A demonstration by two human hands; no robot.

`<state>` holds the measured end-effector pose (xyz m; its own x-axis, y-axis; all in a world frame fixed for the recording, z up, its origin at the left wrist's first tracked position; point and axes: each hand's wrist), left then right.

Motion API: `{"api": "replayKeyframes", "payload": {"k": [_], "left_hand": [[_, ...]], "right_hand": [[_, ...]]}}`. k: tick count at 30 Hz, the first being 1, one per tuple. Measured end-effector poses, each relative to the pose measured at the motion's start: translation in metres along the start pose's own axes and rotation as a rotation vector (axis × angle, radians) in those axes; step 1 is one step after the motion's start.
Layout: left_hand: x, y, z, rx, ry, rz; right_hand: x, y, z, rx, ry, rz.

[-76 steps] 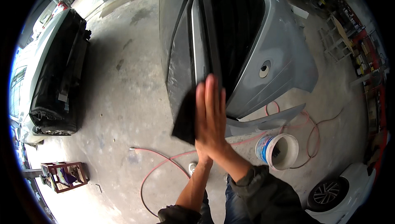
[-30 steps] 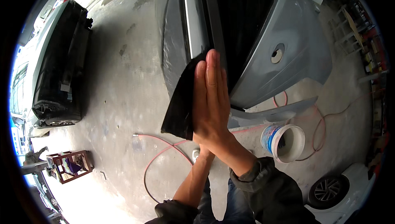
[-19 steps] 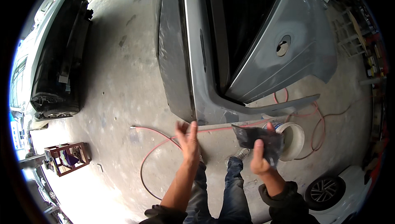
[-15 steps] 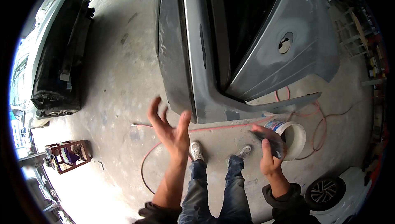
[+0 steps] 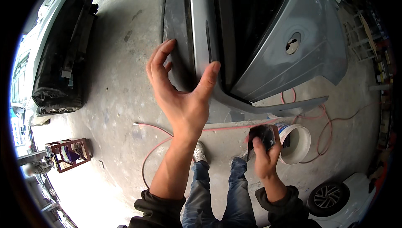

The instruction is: The person sands the surface of a detached grey car bumper using a black sanding block. They systematically work across the front and side edges, dipping the block into a bucket of water periodically. The person also uses a cloth to wipe the surface at the end.

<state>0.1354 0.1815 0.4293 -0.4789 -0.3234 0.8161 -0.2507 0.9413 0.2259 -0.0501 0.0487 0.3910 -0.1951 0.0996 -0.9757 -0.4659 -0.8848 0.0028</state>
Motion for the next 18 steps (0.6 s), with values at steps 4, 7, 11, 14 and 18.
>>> {"api": "replayKeyframes", "payload": {"k": [4,7,11,14,18], "left_hand": [[-0.01,0.014,0.01,-0.068,-0.043,-0.002],[-0.025,0.022,0.008,-0.209,-0.024,-0.006],[-0.032,0.033,0.002,-0.36,0.07,0.011],[-0.031,0.033,0.003,-0.389,-0.007,-0.125],[-0.033,0.025,0.007,-0.364,-0.04,-0.147]], "right_hand": [[-0.035,-0.024,-0.04,-0.043,0.15,0.138],[-0.055,-0.051,-0.079,0.004,0.272,0.132],[-0.064,-0.084,-0.107,0.055,0.285,0.075],[-0.067,-0.093,-0.108,0.105,0.303,0.054],[-0.094,-0.11,-0.123,0.178,0.334,-0.064]]}}
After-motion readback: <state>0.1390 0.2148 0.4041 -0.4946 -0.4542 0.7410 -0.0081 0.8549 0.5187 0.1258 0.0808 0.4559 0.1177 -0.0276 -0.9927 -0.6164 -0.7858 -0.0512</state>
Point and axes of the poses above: each hand's wrist, its own z-axis away from the middle knuckle, its own y-axis out of the back of the hand, x = y × z, and after that the axes turned 6 degrees about -y, right-handed
